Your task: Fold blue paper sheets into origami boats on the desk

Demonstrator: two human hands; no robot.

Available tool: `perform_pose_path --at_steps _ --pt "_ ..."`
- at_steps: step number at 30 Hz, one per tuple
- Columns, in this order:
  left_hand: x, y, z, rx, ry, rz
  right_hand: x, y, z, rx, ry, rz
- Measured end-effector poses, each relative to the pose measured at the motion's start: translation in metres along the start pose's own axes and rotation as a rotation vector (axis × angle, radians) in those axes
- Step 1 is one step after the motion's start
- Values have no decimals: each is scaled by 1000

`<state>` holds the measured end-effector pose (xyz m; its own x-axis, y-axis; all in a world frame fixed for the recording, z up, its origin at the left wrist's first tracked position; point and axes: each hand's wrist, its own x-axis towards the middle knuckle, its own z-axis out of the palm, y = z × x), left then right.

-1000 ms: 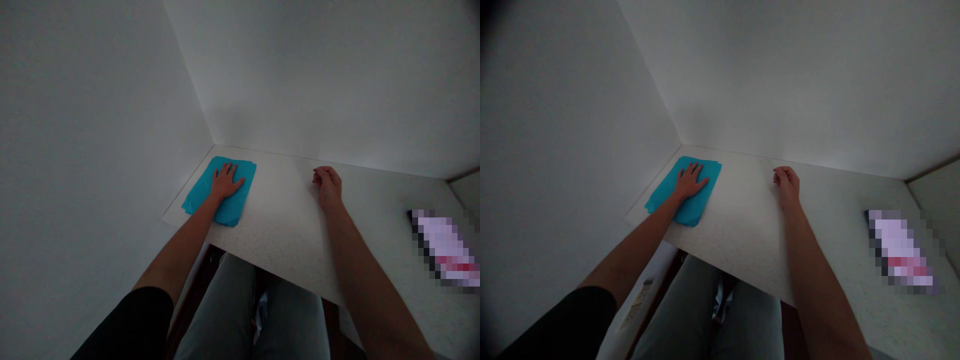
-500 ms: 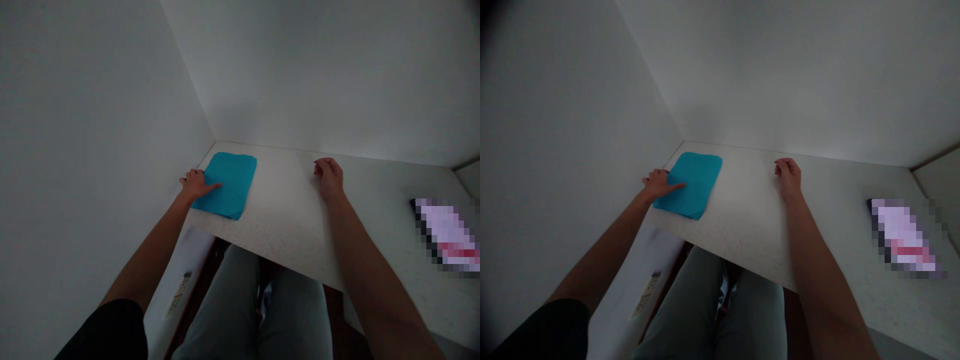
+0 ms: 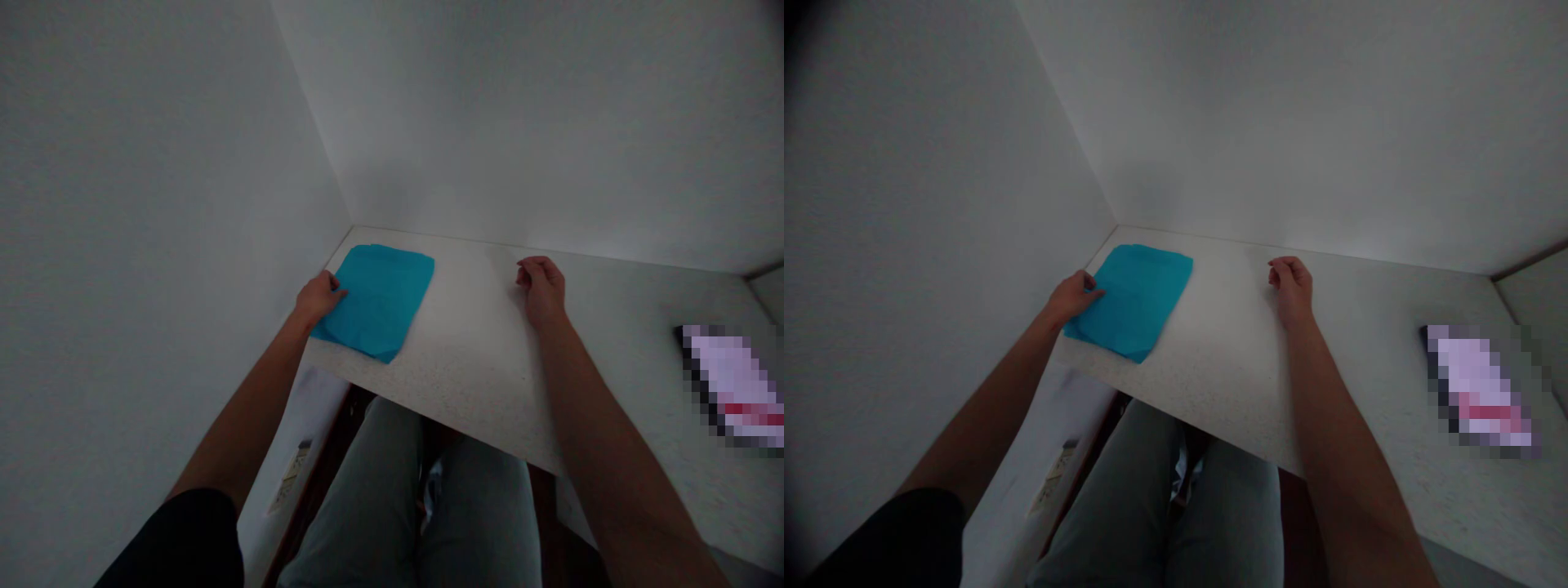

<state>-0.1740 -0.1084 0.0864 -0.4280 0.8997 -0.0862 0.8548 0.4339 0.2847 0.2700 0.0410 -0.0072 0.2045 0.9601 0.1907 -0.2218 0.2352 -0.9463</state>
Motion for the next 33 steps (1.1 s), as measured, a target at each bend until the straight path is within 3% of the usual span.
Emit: perform_pose_path --at_steps 5,10,13,15,17,21,24,29,33 --pt "-9 32 -28 -379 -25 288 -1 0 0 -7 -6 -1" --pt "-41 104 -53 -698 -252 708 -5 -5 1 1 14 -2" --pt "-43 143 -53 -820 -241 827 -5 -9 -1 28 7 19" --pt "-31 160 -40 -898 -188 848 -4 -12 -2 84 -4 46" --pt "-10 168 -14 -965 -193 828 -3 -12 -3 143 -9 76" --pt "31 176 53 -1080 -317 677 -3 -7 -4 143 -6 68" --pt "46 183 91 -1032 -426 608 -6 -2 -9 70 -27 60" --pt "48 191 116 -783 -356 641 -6 3 -17 -88 -107 16" --pt "42 186 121 -800 -357 672 -8 6 -18 -131 -98 -10"
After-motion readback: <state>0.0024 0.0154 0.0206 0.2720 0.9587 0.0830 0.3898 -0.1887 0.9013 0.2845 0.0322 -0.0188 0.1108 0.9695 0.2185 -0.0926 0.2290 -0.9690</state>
